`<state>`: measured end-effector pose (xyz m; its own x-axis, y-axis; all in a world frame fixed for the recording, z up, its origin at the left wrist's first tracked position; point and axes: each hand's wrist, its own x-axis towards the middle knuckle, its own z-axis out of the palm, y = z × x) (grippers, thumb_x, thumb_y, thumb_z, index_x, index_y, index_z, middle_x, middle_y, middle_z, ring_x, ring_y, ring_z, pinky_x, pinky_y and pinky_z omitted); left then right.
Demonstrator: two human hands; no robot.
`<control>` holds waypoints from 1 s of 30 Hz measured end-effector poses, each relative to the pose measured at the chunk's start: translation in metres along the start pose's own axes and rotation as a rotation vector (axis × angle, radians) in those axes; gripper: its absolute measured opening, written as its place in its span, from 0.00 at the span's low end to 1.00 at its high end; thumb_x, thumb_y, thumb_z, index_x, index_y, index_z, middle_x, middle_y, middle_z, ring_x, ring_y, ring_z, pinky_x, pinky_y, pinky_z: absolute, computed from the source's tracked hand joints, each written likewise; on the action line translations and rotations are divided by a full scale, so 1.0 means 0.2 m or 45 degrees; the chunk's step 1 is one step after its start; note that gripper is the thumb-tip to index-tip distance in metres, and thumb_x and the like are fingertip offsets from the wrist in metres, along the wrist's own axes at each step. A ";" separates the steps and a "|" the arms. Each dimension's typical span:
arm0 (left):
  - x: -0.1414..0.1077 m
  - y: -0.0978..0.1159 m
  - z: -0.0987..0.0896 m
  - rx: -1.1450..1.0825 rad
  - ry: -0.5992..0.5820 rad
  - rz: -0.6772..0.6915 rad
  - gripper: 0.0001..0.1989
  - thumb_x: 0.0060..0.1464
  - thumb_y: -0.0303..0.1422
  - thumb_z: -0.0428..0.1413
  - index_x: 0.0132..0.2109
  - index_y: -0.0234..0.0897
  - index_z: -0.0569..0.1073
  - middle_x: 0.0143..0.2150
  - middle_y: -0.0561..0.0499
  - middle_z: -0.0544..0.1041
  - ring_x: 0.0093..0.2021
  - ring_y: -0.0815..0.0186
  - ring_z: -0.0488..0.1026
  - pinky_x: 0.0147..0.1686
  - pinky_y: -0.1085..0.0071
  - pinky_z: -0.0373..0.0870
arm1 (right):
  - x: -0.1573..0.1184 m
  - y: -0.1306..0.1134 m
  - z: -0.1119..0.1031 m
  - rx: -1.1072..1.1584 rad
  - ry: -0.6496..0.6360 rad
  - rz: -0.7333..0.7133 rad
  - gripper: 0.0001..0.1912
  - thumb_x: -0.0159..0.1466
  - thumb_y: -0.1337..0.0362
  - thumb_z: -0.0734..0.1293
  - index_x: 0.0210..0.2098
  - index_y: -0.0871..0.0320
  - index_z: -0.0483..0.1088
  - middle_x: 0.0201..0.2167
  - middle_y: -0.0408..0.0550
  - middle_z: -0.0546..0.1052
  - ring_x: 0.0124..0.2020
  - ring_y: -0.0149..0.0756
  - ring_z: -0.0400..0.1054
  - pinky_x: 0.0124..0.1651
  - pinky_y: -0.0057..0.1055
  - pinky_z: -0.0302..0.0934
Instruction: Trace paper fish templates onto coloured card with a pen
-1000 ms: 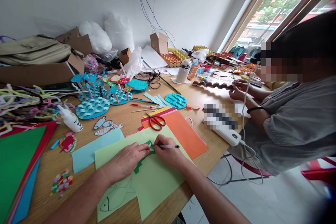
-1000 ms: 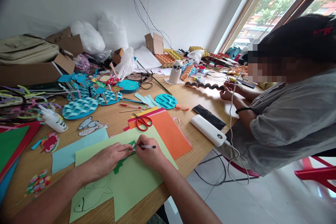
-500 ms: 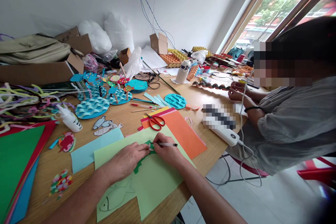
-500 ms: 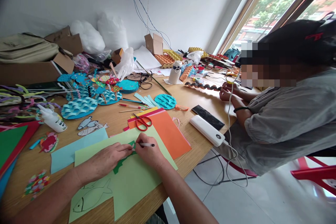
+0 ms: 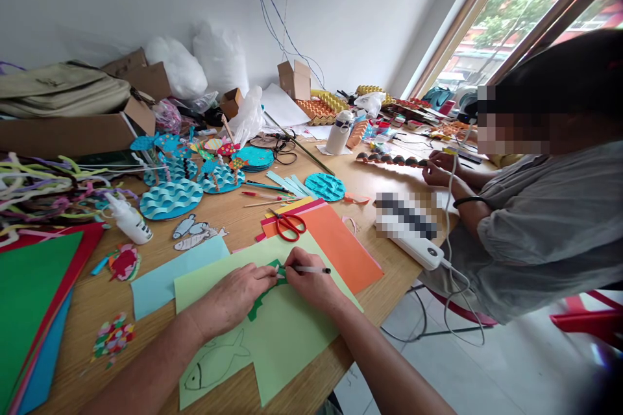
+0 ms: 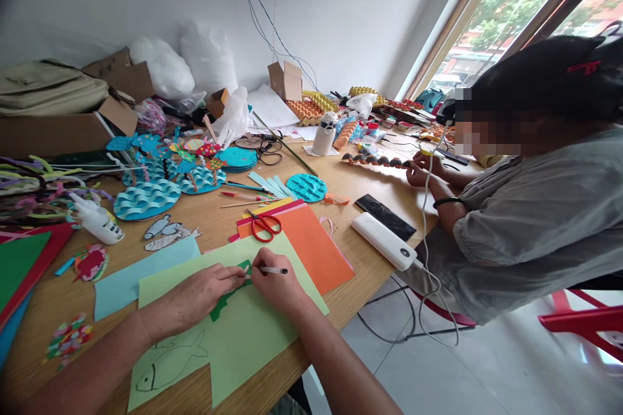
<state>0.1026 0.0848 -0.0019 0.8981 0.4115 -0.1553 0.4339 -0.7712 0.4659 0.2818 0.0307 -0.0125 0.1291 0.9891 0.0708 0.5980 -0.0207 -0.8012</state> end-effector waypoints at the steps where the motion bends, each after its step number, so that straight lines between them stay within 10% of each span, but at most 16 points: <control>1: 0.00 0.00 0.00 0.003 0.004 0.000 0.28 0.51 0.17 0.41 0.57 0.42 0.63 0.59 0.54 0.64 0.52 0.64 0.62 0.53 0.66 0.59 | 0.00 0.00 0.00 -0.004 -0.003 -0.006 0.06 0.50 0.74 0.59 0.22 0.57 0.62 0.19 0.38 0.66 0.20 0.26 0.57 0.23 0.22 0.50; 30: -0.01 0.00 0.03 0.039 0.038 0.006 0.22 0.57 0.22 0.42 0.56 0.43 0.63 0.56 0.52 0.66 0.52 0.63 0.61 0.53 0.65 0.56 | 0.03 0.00 0.02 0.086 0.047 0.033 0.05 0.49 0.73 0.58 0.22 0.57 0.60 0.16 0.37 0.64 0.18 0.27 0.56 0.22 0.23 0.50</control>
<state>0.1005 0.0814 -0.0069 0.8977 0.4219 -0.1268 0.4321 -0.7873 0.4399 0.2781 0.0364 -0.0144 0.1740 0.9822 0.0704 0.5393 -0.0352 -0.8414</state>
